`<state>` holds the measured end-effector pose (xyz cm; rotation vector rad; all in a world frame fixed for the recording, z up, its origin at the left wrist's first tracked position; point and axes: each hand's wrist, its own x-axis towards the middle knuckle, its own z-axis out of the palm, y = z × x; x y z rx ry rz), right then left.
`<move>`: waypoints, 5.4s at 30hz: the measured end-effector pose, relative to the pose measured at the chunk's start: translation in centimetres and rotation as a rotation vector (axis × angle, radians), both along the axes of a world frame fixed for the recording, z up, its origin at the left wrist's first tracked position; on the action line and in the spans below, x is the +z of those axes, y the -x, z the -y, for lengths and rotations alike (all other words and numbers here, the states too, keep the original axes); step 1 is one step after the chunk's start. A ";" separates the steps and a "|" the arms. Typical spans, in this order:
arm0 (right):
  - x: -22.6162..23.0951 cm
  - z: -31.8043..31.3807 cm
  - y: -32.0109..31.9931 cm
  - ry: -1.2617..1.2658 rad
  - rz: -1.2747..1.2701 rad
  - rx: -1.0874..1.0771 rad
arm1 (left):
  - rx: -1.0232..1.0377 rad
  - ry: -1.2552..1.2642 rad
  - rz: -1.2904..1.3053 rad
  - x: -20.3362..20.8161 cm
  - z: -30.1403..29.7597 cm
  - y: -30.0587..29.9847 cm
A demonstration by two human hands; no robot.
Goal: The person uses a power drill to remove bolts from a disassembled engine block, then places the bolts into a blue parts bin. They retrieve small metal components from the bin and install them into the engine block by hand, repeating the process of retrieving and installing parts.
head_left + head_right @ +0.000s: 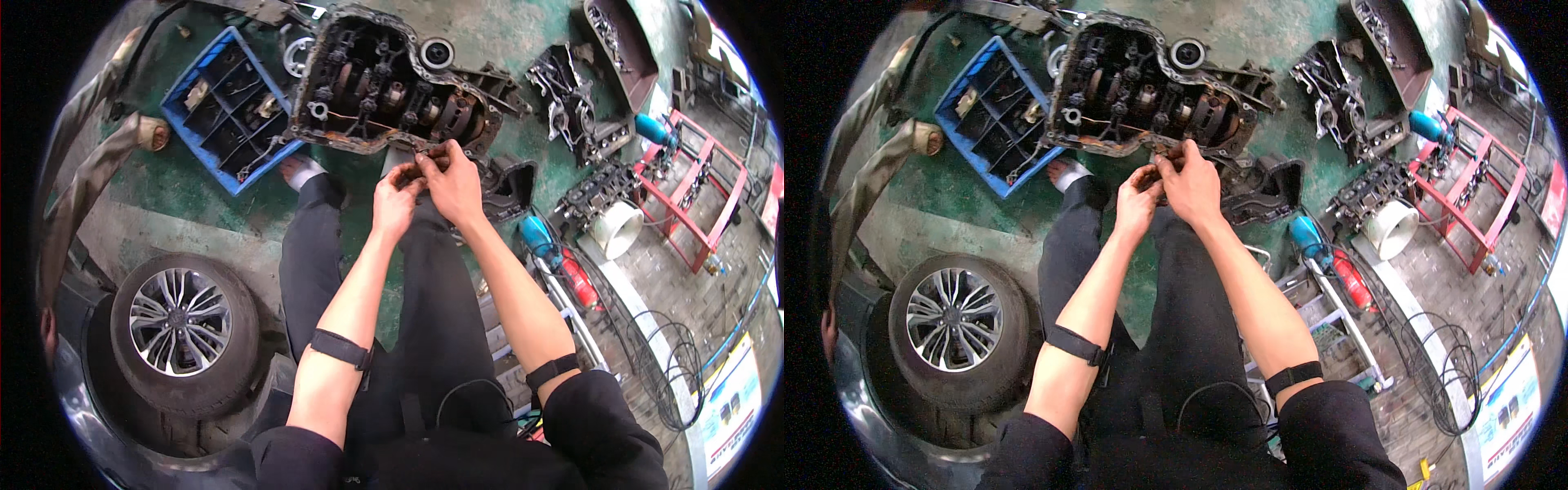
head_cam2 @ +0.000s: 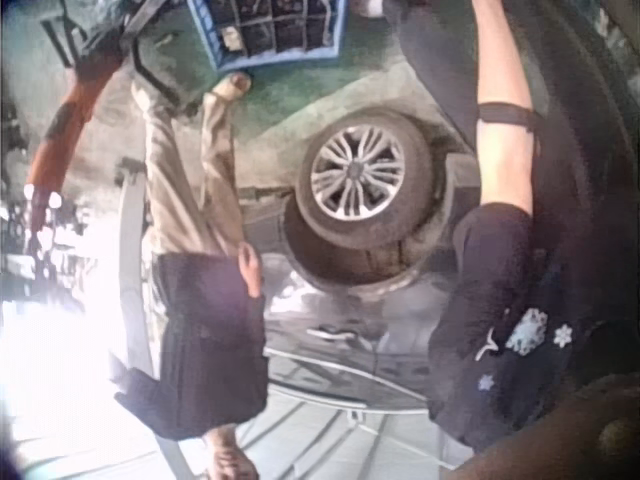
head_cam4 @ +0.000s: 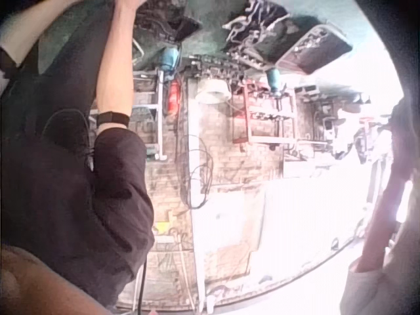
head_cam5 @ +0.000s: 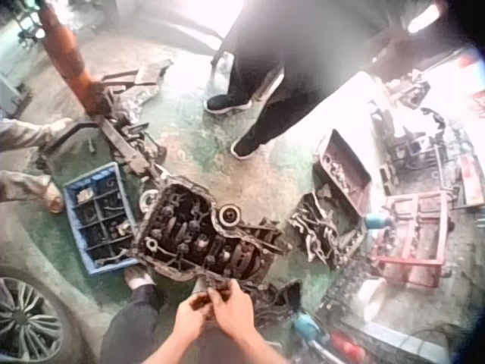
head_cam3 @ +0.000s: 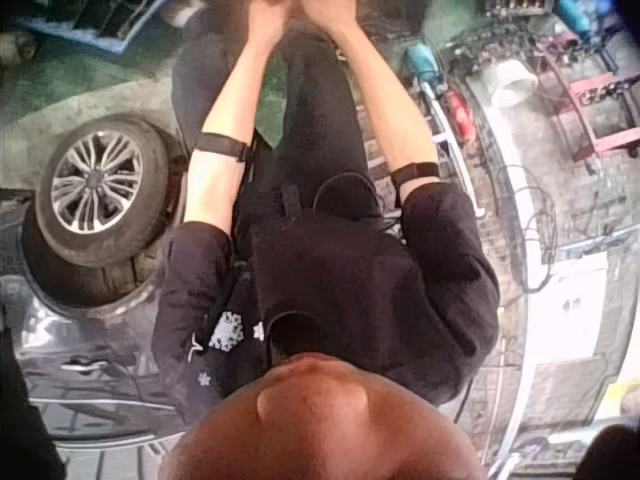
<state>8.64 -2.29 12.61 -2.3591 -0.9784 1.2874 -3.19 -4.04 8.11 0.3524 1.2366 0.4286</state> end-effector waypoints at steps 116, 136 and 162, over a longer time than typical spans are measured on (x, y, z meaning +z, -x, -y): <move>-14.0 -3.1 -8.2 -0.186 0.381 0.360 | 0.001 0.440 -0.041 0.2 9.4 3.3; -12.2 -2.1 -7.3 -0.299 0.302 0.190 | 0.079 0.363 -0.007 -0.7 7.0 2.0; -3.7 5.7 -3.5 -0.458 -0.002 0.122 | -0.164 -0.020 -0.221 -1.5 4.0 -1.2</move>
